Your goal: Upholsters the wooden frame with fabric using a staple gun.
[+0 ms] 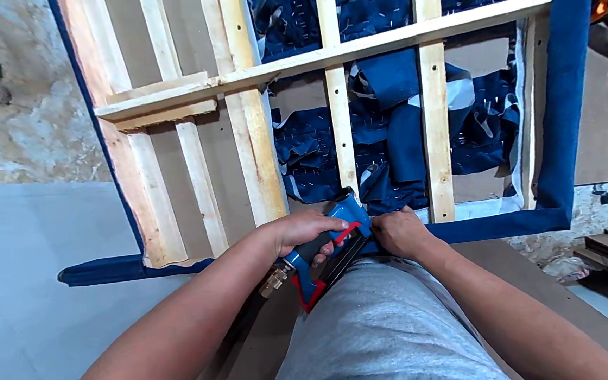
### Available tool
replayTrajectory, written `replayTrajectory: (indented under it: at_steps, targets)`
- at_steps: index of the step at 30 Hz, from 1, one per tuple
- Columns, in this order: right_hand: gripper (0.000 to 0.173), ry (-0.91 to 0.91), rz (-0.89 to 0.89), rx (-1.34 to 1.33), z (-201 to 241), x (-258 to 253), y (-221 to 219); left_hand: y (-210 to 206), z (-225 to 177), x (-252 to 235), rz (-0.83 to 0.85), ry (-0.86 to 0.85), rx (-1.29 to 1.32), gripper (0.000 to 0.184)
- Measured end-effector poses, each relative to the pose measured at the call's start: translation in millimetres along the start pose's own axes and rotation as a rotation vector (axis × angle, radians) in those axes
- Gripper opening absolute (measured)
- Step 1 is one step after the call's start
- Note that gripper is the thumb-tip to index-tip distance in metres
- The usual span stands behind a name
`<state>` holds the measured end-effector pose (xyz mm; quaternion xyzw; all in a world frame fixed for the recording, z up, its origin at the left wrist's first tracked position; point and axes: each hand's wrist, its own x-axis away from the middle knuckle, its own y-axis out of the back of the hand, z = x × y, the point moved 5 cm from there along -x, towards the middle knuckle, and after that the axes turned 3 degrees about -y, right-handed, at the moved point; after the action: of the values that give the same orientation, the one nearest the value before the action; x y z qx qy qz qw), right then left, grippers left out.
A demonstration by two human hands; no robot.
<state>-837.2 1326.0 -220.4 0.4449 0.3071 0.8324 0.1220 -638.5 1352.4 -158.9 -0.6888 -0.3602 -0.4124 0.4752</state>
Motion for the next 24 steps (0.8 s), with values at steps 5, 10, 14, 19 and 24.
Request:
replayTrajectory:
  at_steps: [5,10,14,19,24]
  targets:
    - [0.035,-0.03,-0.05,-0.016,-49.4,61.5,35.4,7.3,3.1,34.4,-0.037,-0.177,0.104,0.048]
    - [0.022,-0.189,-0.135,-0.013,-148.2,121.2,52.6,16.9,9.6,43.0,-0.058,-0.205,0.115,0.047]
    - [0.022,-0.113,-0.309,-0.039,-173.6,107.3,41.3,-8.0,3.8,20.8,-0.06,-0.186,0.066,0.046]
    - [0.028,-0.117,-0.185,-0.004,-185.4,92.0,28.6,-48.6,-9.6,-8.7,-0.06,-0.105,0.107,0.045]
    - [0.032,-0.11,0.033,0.021,-186.2,81.5,36.4,-74.3,-32.4,-25.0,-0.061,0.024,0.093,0.043]
